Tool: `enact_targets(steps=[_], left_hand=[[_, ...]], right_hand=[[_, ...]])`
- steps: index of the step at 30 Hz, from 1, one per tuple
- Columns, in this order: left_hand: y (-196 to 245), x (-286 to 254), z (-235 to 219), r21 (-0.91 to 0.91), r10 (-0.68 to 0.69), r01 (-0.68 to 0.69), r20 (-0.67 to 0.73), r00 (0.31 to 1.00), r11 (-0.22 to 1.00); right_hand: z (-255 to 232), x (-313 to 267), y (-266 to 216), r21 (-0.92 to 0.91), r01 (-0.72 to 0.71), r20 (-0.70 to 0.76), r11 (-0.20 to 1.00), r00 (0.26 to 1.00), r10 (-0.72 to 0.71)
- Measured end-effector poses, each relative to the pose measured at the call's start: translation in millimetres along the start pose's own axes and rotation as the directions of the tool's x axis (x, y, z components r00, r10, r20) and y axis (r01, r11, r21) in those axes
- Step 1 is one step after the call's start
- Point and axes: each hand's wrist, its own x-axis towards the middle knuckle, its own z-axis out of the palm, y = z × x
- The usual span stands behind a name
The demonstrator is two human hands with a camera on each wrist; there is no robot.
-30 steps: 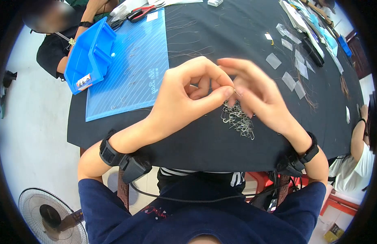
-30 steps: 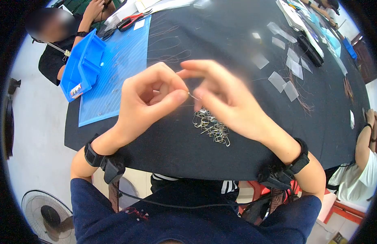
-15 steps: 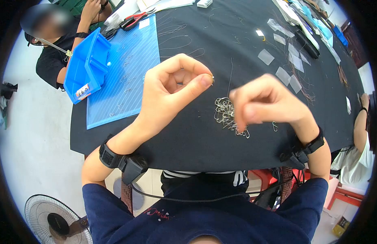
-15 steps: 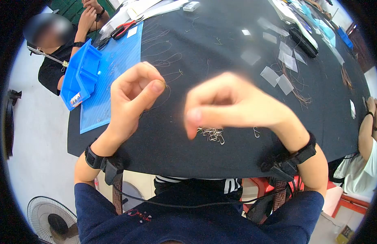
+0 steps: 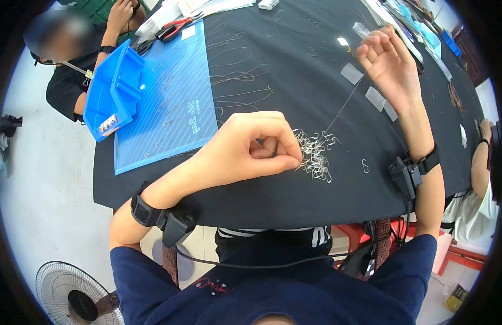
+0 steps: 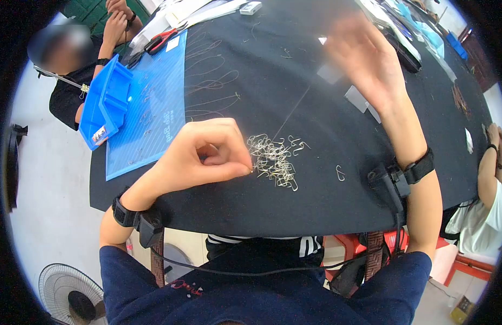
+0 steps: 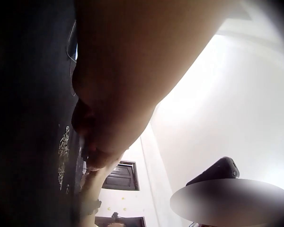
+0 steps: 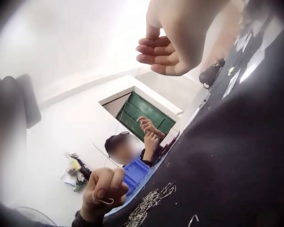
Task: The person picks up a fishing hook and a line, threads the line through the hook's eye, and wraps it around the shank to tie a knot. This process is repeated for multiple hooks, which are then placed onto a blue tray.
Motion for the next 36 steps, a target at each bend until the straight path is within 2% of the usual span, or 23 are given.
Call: enact_targets(steps=[3, 6, 8, 9, 12, 13, 14, 16, 17, 19, 21, 23, 24, 25, 28, 36], left_hand=[[-1, -1, -1, 0.035, 0.008, -0.009, 0.026, 1.0, 0.999], [-3, -2, 0, 0.083, 0.045, -0.051, 0.071, 0.996, 0.995], [-4, -2, 1, 0.108, 0.057, -0.065, 0.08, 0.995, 0.992], [-5, -2, 1, 0.135, 0.07, -0.068, -0.012, 0.997, 0.989], [-5, -1, -3, 0.191, 0.087, -0.035, -0.267, 0.96, 0.981], [-1, -1, -5, 0.215, 0.08, -0.01, -0.316, 0.945, 0.977], [1, -1, -6, 0.238, 0.076, 0.014, -0.365, 0.928, 0.971], [-1, -1, -7, 0.235, 0.152, -0.056, -0.418, 0.896, 0.97], [-2, -1, -7, 0.235, 0.19, -0.091, -0.444, 0.876, 0.968], [-2, -3, -9, 0.29, 0.253, -0.122, -0.473, 0.844, 0.949], [-1, -3, -10, 0.373, 0.337, -0.159, -0.48, 0.81, 0.914], [1, -1, -11, 0.48, 0.439, -0.2, -0.461, 0.771, 0.854], [2, -2, -11, 0.486, 0.445, -0.207, -0.449, 0.775, 0.849], [3, -2, -11, 0.491, 0.451, -0.213, -0.438, 0.778, 0.845], [2, -2, -11, 0.488, 0.467, -0.25, -0.395, 0.791, 0.836], [-1, 0, -11, 0.469, 0.489, -0.3, -0.356, 0.796, 0.83]], right_hand=[[-1, 2, 0, 0.053, -0.028, 0.015, 0.998, 1.0, 0.027], [11, -1, 5, -0.035, -0.008, -0.064, 0.999, 0.998, 0.006], [17, -2, 10, -0.222, 0.028, -0.093, 0.975, 0.994, -0.049], [18, -3, 11, -0.313, 0.043, -0.103, 0.949, 0.992, -0.079], [18, -11, 11, -0.468, 0.014, 0.049, 0.883, 0.999, 0.01], [35, -15, 17, -0.56, 0.006, -0.003, 0.829, 1.0, -0.009], [40, -18, 19, -0.556, 0.005, 0.068, 0.831, 0.997, 0.04], [48, -26, 23, -0.551, 0.002, 0.204, 0.835, 0.97, 0.132], [62, -32, 27, -0.682, 0.001, 0.165, 0.732, 0.975, 0.152], [75, -40, 34, -0.76, 0.033, 0.198, 0.649, 0.963, 0.183], [78, -43, 36, -0.784, 0.034, 0.226, 0.62, 0.945, 0.235], [78, -45, 42, -0.769, 0.079, 0.271, 0.634, 0.939, 0.212], [78, -46, 44, -0.761, 0.103, 0.294, 0.641, 0.935, 0.2], [82, -46, 40, -0.759, 0.023, 0.251, 0.65, 0.932, 0.26], [77, -46, 43, -0.765, 0.101, 0.314, 0.636, 0.921, 0.231], [74, -46, 47, -0.717, 0.049, 0.334, 0.695, 0.9, 0.281]])
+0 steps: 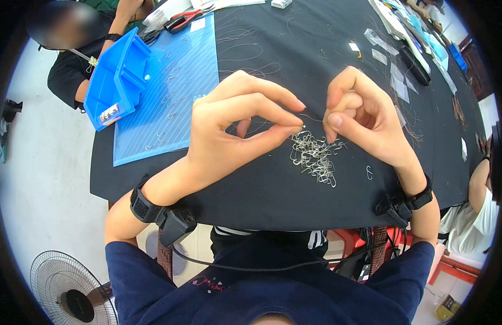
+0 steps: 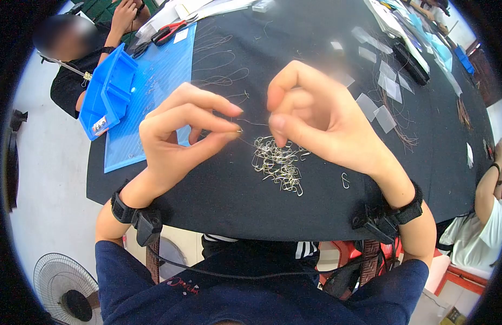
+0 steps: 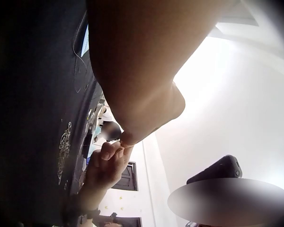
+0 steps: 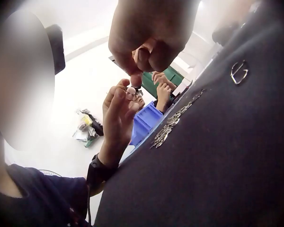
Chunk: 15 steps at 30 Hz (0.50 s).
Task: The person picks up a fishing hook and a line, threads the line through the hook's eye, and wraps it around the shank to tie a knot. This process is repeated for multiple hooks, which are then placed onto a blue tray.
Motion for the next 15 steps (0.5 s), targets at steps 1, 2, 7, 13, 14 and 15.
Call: enact_targets(steps=[1, 2, 7, 13, 14, 15], left_hand=[[0.0, -0.1, 0.2, 0.001, 0.001, -0.001, -0.001, 1.0, 1.0], [0.0, -0.2, 0.3, 0.002, 0.002, -0.002, -0.002, 1.0, 1.0], [-0.3, 0.5, 0.8, 0.011, 0.018, -0.018, 0.01, 1.0, 1.0], [-0.7, -0.3, 1.4, 0.012, 0.018, -0.019, 0.012, 1.0, 1.0], [-0.9, -0.4, 1.6, 0.012, 0.018, -0.018, 0.01, 1.0, 1.0], [-0.7, -0.6, 1.7, -0.001, 0.007, -0.007, 0.015, 1.0, 1.0]], right_hand=[[0.2, 0.0, -0.2, 0.002, -0.007, 0.005, 1.0, 1.0, 0.007], [0.5, -0.2, -0.6, 0.009, -0.016, 0.007, 1.0, 1.0, 0.016], [2.1, -1.2, -1.3, 0.016, -0.04, 0.009, 0.999, 0.999, 0.04], [3.4, -1.6, -0.9, -0.014, -0.052, 0.016, 0.999, 0.999, 0.052], [3.9, -1.2, 0.2, -0.065, -0.035, -0.008, 0.997, 0.999, 0.034], [4.9, -0.3, 2.4, -0.118, -0.019, -0.032, 0.993, 0.999, 0.015]])
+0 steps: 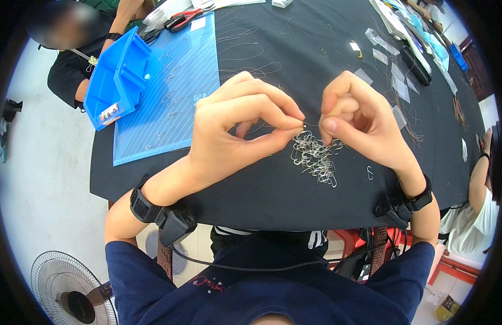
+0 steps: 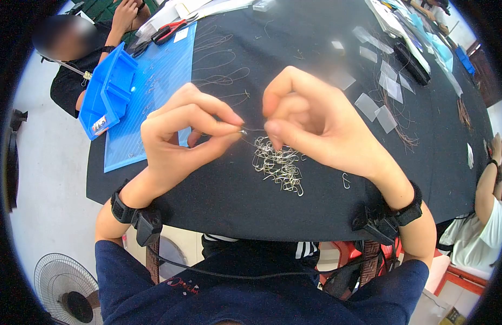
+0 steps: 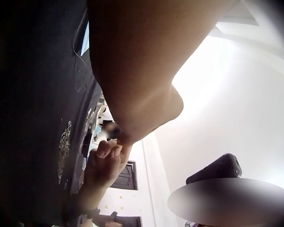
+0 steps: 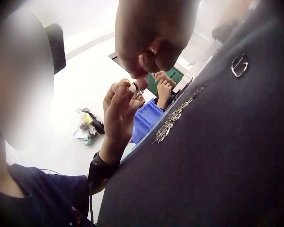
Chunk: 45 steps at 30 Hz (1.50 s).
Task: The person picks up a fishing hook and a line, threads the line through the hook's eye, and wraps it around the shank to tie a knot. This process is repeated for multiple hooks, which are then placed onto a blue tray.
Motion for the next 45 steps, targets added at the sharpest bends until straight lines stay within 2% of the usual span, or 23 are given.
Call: enact_targets(steps=[4, 7, 12, 15, 18, 20, 23, 26, 31, 32, 35, 38, 43, 45], left_hand=[[3, 1, 1, -0.054, -0.039, 0.04, 0.025, 0.999, 0.998], [3, 0, 2, -0.088, -0.074, 0.077, 0.033, 0.997, 0.993], [-1, -1, 1, -0.088, -0.12, 0.119, -0.011, 0.993, 0.989], [-1, 0, 0, -0.062, -0.103, 0.103, -0.012, 0.995, 0.993], [-1, 0, -1, -0.039, -0.098, 0.098, -0.008, 0.995, 0.994], [-1, -1, -3, -0.03, -0.1, 0.1, -0.005, 0.995, 0.995], [0, -1, 1, -0.09, -0.184, 0.177, -0.076, 0.98, 0.98], [0, -1, 0, -0.077, -0.187, 0.184, -0.036, 0.982, 0.98], [2, 3, -1, -0.119, -0.053, 0.068, 0.122, 0.991, 0.991], [3, 4, -1, -0.135, -0.028, 0.049, 0.151, 0.988, 0.99], [5, 3, 0, -0.178, -0.006, 0.036, 0.17, 0.985, 0.983], [5, -1, 2, -0.23, -0.109, 0.132, 0.112, 0.988, 0.964], [3, 0, -1, -0.058, -0.087, 0.088, 0.028, 0.996, 0.994], [4, 0, -2, 0.008, -0.055, 0.055, 0.007, 0.998, 0.998]], right_hand=[[2, 6, 15, -0.211, 0.075, -0.04, 0.975, 0.996, -0.085], [11, 5, 15, -0.271, -0.032, -0.017, 0.962, 0.999, 0.028], [21, -1, 10, -0.18, -0.051, -0.017, 0.982, 0.999, 0.048], [22, -4, 6, -0.209, 0.049, 0.021, 0.977, 0.999, -0.046], [17, -4, -2, -0.318, 0.13, 0.061, 0.939, 0.991, -0.117], [16, -4, -4, -0.343, 0.177, 0.033, 0.922, 0.984, -0.176], [12, -3, -7, -0.388, 0.228, -0.004, 0.893, 0.968, -0.25], [9, -3, -9, -0.45, 0.223, -0.076, 0.865, 0.955, -0.286], [12, 0, -4, -0.446, 0.175, -0.26, 0.878, 0.913, -0.314], [13, -1, -5, -0.406, 0.116, -0.269, 0.906, 0.933, -0.24], [10, -1, -5, -0.396, -0.016, -0.147, 0.918, 0.988, -0.046], [17, -1, 3, -0.288, -0.033, -0.073, 0.957, 0.997, 0.012], [23, -6, 1, -0.111, -0.149, -0.014, 0.983, 0.989, 0.149], [23, -7, 0, -0.119, -0.138, 0.005, 0.983, 0.99, 0.139]])
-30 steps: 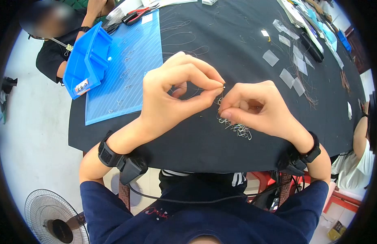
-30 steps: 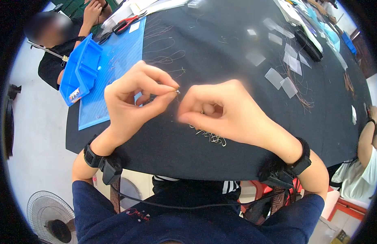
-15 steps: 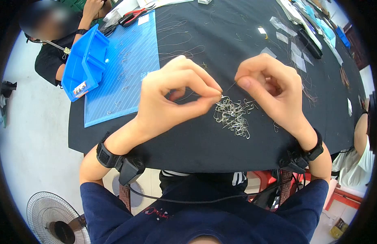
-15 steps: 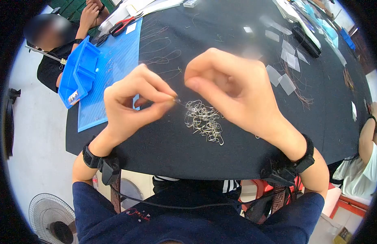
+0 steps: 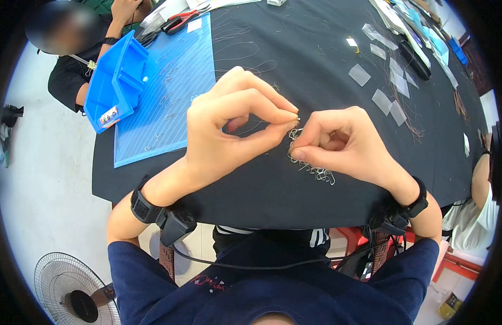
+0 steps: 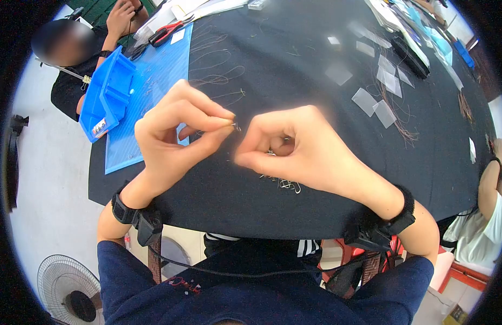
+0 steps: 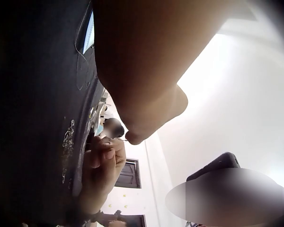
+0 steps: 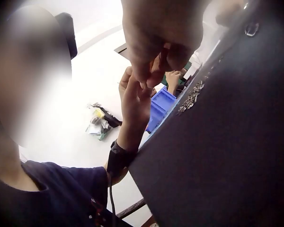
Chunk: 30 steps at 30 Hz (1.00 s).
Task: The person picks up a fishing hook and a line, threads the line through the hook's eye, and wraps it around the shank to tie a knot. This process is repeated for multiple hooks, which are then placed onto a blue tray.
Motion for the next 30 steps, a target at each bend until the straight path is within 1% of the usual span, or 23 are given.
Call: enact_targets(steps=[1, 4, 7, 10, 13, 16, 17, 20, 23, 26, 27, 30], left_hand=[[0, 0, 1, 0.024, 0.023, -0.023, -0.01, 1.0, 0.999], [-2, 2, 0, 0.074, 0.072, -0.071, -0.016, 0.997, 0.995], [-2, 2, 1, 0.076, 0.078, -0.078, -0.008, 0.997, 0.994], [-3, 2, 3, 0.056, 0.084, -0.084, 0.01, 0.996, 0.995], [-3, 1, 7, 0.025, 0.113, -0.113, 0.023, 0.993, 0.993], [-2, 2, 8, -0.002, 0.186, -0.186, 0.068, 0.98, 0.982], [-1, 3, 8, -0.01, 0.216, -0.216, 0.089, 0.972, 0.976], [4, 1, 8, -0.061, 0.213, -0.208, 0.094, 0.972, 0.976], [4, 3, 7, -0.118, 0.231, -0.224, 0.054, 0.971, 0.968], [3, 1, 5, -0.094, 0.138, -0.138, -0.01, 0.99, 0.986], [2, 1, 2, -0.05, 0.124, -0.124, -0.009, 0.992, 0.991], [2, 0, 2, -0.001, 0.088, -0.088, -0.043, 0.995, 0.996]], right_hand=[[0, -1, -1, -0.004, 0.005, 0.008, 1.0, 1.0, -0.005], [-3, -1, -9, -0.175, 0.149, -0.006, 0.973, 0.988, -0.153], [-4, -2, -11, -0.18, 0.218, -0.012, 0.959, 0.974, -0.224], [-10, -3, -13, -0.192, 0.23, -0.016, 0.954, 0.971, -0.238], [-10, -3, -17, -0.154, 0.184, -0.138, 0.971, 0.969, -0.206], [-13, 1, -16, -0.212, 0.186, -0.222, 0.959, 0.947, -0.232], [-13, 2, -14, -0.238, 0.181, -0.226, 0.954, 0.945, -0.236], [-12, 3, -10, -0.187, 0.116, -0.204, 0.975, 0.967, -0.154], [-9, 4, -5, -0.14, 0.058, -0.115, 0.988, 0.991, -0.075], [-7, 5, -1, -0.168, 0.111, -0.011, 0.98, 0.993, -0.115], [-6, 4, 0, -0.155, 0.115, 0.001, 0.981, 0.993, -0.116], [-5, 0, -3, -0.175, 0.153, 0.038, 0.973, 0.988, -0.148]])
